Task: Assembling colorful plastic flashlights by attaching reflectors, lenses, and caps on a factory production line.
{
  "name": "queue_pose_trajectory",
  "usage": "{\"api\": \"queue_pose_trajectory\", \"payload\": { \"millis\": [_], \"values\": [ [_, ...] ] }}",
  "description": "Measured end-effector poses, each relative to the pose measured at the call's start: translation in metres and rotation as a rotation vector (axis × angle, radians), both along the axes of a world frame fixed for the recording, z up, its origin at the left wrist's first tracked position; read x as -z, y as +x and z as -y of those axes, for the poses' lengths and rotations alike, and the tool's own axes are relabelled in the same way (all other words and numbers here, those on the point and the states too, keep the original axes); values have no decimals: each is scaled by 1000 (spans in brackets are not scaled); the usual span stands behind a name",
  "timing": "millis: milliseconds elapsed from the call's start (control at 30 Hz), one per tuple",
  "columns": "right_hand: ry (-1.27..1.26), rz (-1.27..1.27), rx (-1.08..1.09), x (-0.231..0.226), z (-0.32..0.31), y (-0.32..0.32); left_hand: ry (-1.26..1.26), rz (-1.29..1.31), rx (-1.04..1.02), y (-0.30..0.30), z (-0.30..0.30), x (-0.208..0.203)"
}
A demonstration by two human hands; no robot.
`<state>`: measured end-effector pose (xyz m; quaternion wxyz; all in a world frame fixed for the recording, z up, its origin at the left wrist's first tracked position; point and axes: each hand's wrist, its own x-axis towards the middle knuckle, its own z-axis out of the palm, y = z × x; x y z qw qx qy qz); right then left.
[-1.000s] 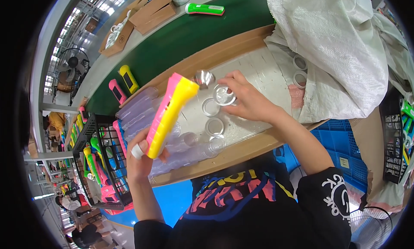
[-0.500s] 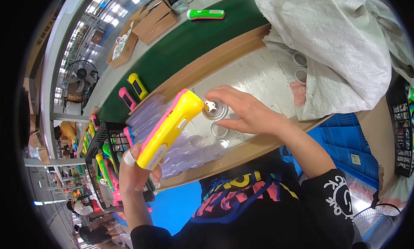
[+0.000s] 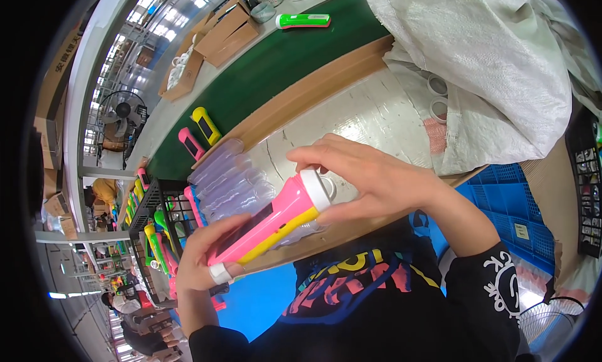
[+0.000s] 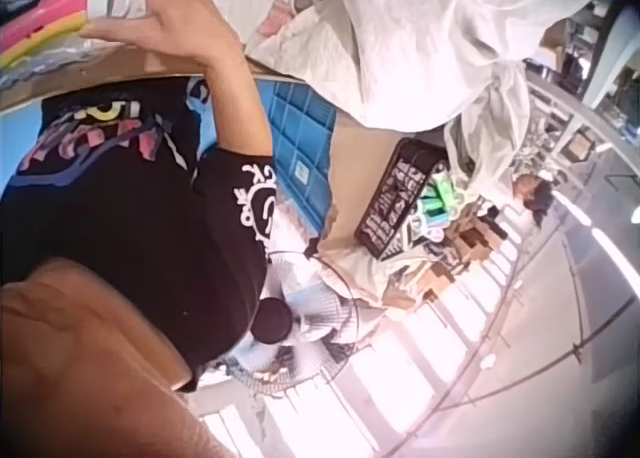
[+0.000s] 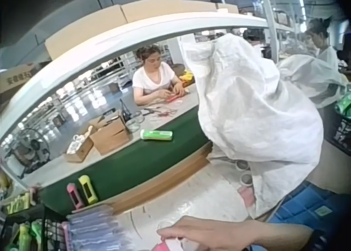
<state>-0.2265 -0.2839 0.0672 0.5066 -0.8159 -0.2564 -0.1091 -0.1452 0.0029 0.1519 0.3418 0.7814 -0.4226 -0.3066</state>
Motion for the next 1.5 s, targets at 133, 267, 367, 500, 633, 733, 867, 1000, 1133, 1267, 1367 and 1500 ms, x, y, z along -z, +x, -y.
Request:
{"api": "queue_pose_trajectory", "payload": {
  "millis": [133,267,367,500,633,733,867,1000,1133,1267,1367,1500],
  "values": [
    [216,38,-88,16,-23,2,-110,-703,-241,-5,-1,33],
    [203,242,-45,7,-30,-2,-190,-987,-247,-16,2,49],
    [321,267,-75,10,-39,-3,-224,-876,-182,-14,-1,45],
    [541,-15,68,13,-45,-3,-242,116,224,4,14,32],
    [1113,-1043,209,53,-40,30,71,1269,424,3,47,34],
    [1203,-936,120,23,-38,22,-50,1311,361,19,28,44],
    [427,122,195,30,-37,14,-150,67,-8,5,28,44],
    [1082,-759,279,57,-24,38,-27,834,141,-4,62,56],
    [1073,-835,295,43,-12,32,-200,776,111,9,60,75],
    [1233,-555,76,28,-16,16,-333,-274,-340,-14,51,99],
    [1306,-429,26,28,-28,13,-616,-1361,-382,-35,59,126],
    [1393,-409,28,34,-34,15,-634,-1542,-334,-46,69,119]
  ]
}}
